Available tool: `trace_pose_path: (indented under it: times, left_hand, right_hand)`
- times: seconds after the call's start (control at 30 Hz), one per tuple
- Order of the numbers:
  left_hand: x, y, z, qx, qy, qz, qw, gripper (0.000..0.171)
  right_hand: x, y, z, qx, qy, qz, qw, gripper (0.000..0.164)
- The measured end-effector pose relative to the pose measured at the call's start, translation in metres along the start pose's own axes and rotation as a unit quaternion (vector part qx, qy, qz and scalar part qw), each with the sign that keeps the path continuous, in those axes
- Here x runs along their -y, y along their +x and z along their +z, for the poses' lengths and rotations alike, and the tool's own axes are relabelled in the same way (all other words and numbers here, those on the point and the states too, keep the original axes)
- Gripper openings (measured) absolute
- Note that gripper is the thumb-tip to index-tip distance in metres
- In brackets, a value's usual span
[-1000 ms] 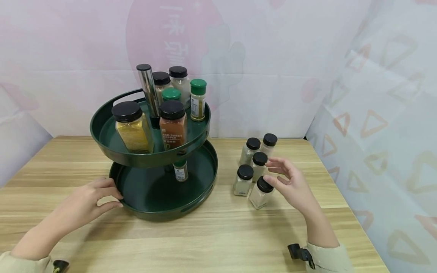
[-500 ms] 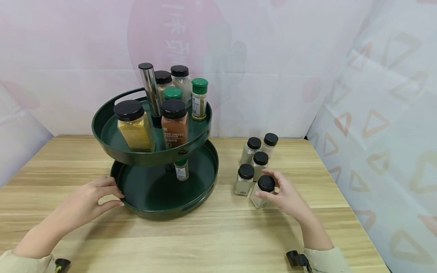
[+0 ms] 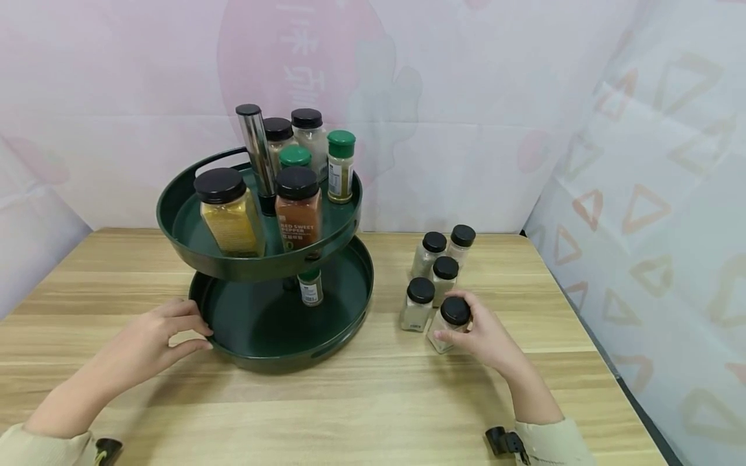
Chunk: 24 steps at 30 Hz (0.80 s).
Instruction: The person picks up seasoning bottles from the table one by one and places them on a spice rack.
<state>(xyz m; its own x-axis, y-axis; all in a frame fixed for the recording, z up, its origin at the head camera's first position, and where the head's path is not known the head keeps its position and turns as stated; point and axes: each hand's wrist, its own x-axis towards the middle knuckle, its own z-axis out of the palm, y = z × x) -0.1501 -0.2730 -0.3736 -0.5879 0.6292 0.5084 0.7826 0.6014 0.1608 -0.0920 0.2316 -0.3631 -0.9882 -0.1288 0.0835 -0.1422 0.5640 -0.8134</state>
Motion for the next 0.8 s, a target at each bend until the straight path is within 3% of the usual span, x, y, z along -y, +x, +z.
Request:
trace_pose_path:
  times: [0.33, 0.8]
  left_hand:
    - [-0.0003, -0.0003, -0.0002, -0.005, 0.000, 0.006, 1.0000, 0.022]
    - [0.0009, -0.0005, -0.0004, -0.008, 0.002, 0.004, 1.0000, 0.022]
  right_hand:
    - [-0.0002, -0.0001, -0.0009, 0.005, 0.006, 0.028, 1.000, 0.031]
    - [-0.0006, 0.0003, 0.0013, -0.038, 0.045, 0.059, 0.997, 0.031]
